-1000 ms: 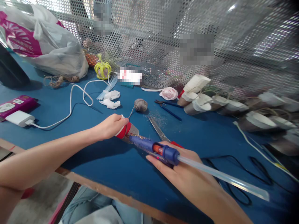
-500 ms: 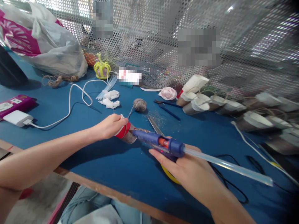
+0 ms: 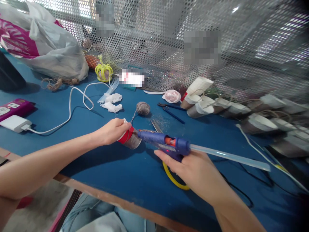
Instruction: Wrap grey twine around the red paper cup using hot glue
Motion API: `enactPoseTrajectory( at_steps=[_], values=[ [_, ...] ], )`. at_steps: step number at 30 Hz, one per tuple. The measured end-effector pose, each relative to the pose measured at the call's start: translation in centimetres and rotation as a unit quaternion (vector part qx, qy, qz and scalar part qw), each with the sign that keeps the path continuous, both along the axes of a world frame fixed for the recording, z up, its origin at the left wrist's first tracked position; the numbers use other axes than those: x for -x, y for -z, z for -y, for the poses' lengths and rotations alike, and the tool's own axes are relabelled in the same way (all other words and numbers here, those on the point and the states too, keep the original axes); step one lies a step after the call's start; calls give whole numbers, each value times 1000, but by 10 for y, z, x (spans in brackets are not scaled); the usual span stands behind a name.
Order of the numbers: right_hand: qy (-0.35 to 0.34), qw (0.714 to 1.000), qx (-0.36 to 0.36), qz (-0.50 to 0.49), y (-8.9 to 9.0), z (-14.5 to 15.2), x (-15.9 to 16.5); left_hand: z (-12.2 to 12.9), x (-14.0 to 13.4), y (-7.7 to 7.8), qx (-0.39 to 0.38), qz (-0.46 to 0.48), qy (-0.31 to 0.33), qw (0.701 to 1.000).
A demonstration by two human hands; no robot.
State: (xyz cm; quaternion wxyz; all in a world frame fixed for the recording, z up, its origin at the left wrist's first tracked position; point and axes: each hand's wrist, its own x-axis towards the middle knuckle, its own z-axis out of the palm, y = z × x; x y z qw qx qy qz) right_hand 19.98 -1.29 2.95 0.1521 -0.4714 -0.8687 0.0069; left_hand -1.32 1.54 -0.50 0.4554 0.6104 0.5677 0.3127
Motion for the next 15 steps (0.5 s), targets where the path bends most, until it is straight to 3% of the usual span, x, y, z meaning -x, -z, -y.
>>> enactPoseTrajectory(
  at_steps=[7,15],
  values=[
    [11,999,-20,45,8,-6,-2,1,0,0,-11,-8,13,1000],
    [22,997,64,-24,-7,-9,6,2,0,-1,-11,-10,21,1000]
  ],
)
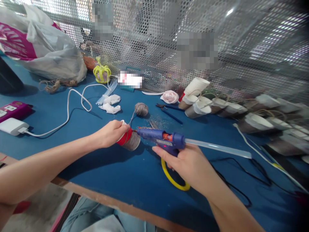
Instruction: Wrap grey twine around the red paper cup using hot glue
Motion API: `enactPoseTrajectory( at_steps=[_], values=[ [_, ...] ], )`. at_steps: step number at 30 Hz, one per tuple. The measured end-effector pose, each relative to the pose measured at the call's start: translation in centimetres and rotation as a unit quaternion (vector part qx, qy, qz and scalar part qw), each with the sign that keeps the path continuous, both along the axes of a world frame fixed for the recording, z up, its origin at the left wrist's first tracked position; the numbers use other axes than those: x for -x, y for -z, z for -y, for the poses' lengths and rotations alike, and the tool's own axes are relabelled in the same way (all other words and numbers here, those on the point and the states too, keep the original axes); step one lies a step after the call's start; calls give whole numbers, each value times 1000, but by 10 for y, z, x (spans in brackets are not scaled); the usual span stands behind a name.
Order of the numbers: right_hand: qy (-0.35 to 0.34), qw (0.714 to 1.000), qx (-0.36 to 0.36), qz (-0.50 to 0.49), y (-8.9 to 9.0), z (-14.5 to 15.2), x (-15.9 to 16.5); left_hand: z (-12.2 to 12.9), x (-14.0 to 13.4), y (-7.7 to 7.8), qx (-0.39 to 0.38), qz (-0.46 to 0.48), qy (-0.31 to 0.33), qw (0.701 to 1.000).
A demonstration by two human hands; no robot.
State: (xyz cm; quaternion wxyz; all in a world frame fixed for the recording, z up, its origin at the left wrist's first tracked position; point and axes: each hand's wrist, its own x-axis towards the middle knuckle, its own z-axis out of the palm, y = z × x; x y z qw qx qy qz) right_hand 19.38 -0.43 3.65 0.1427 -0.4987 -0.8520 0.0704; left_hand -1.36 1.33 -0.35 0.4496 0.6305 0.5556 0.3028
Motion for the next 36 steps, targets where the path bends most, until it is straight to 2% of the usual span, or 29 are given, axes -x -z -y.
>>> enactPoseTrajectory(
  at_steps=[7,14,17,23,31,36],
  values=[
    [12,998,-25,51,2,7,-3,-1,0,2,11,6,-13,1000],
    [31,995,34,87,-14,8,6,-1,0,4,0,12,-25,1000],
    [38,994,29,98,-15,6,7,-1,0,4,-8,14,-22,1000],
    [-3,999,-17,47,-13,10,6,-2,-1,4,12,11,-36,999],
    [-37,999,5,-16,-10,16,6,0,-4,-4,42,56,-55,996],
    [-49,998,16,-29,-1,18,3,1,-5,-5,76,107,-41,991]
  ],
)
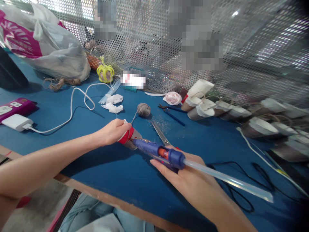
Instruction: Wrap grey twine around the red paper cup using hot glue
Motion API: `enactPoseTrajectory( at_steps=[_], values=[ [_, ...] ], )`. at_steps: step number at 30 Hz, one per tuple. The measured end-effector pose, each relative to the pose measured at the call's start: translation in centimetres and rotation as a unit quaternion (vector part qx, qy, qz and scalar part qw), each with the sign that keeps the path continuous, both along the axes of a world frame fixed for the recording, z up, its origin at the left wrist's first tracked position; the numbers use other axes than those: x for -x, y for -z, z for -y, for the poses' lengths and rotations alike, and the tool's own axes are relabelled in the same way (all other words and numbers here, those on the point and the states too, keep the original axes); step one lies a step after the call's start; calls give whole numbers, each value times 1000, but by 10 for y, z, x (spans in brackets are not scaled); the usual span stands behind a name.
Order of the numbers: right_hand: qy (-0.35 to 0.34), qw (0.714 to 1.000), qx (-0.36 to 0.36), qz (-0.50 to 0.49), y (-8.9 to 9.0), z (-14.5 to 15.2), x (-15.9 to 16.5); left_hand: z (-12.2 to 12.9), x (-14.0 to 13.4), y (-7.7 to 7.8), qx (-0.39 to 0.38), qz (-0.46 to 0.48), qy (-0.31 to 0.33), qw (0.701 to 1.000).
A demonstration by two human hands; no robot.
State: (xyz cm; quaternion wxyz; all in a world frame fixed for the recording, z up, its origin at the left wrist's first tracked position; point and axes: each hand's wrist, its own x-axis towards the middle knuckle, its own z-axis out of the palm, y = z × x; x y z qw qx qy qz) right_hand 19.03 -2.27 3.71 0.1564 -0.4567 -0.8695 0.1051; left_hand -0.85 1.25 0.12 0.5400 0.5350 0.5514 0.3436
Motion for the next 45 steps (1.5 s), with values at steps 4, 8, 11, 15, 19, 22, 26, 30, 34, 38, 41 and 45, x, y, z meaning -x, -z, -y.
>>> enactPoseTrajectory(
  at_steps=[4,8,11,15,19,22,26,30,34,38,41,45],
  values=[
    [9,1000,18,-15,7,0,-2,0,0,1,-1,-2,-6,1000],
    [19,999,25,-23,7,0,-2,-2,0,4,2,-15,-14,1000],
    [9,999,39,-28,7,0,-1,-3,1,6,-19,-36,-12,999],
    [10,999,44,-25,6,0,-1,-3,0,6,-21,-45,-14,999],
    [15,999,38,-18,5,1,-1,-3,0,4,-15,-39,-4,999],
    [0,998,53,-18,6,2,-2,-2,0,4,-25,-42,-2,999],
    [21,999,29,-6,5,2,-2,-2,0,5,-21,-28,-3,999],
    [4,1000,28,10,-1,1,0,-2,0,5,-22,-33,0,999],
    [8,1000,3,25,-12,-2,2,-1,1,5,-35,-54,12,998],
    [23,999,-25,26,-8,-10,-3,-2,3,7,-57,-102,15,993],
    [36,999,-21,11,0,-15,-7,-2,4,10,-73,-117,28,990],
    [39,999,1,-9,1,-18,-7,-1,5,10,-89,-123,39,988]
  ],
)
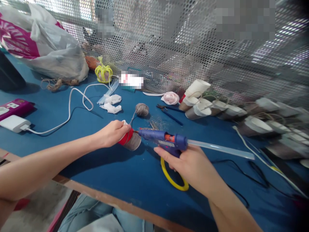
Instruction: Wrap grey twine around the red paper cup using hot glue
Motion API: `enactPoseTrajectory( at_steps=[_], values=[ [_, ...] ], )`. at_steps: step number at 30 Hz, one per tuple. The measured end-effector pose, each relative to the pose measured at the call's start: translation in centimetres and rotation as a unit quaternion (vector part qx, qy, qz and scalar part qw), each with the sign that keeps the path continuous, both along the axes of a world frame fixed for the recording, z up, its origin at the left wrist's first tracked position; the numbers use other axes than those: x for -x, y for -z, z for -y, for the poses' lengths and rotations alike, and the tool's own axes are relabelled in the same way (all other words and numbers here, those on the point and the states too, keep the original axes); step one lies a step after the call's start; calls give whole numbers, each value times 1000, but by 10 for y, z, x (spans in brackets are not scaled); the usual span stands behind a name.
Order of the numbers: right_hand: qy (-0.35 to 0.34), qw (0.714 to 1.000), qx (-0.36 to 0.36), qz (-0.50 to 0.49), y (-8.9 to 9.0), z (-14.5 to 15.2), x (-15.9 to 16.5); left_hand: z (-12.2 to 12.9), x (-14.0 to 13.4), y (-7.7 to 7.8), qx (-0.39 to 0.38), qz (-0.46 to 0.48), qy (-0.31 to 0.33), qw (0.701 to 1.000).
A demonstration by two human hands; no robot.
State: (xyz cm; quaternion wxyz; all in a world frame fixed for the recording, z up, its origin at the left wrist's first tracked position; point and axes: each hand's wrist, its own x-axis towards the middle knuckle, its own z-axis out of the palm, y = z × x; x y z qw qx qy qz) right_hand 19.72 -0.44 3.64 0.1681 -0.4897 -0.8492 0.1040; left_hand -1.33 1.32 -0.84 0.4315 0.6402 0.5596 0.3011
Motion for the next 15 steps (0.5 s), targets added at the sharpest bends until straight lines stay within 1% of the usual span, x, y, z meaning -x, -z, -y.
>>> enactPoseTrajectory(
  at_steps=[4,9,15],
  values=[
    [13,1000,2,-20,-4,-1,4,1,-1,-2,-2,-9,2,1000],
    [11,999,-7,-34,-5,-3,7,1,-1,-1,-7,-9,-2,1000],
    [7,1000,-4,-1,-3,1,3,0,0,1,-7,7,-12,1000]
  ],
)
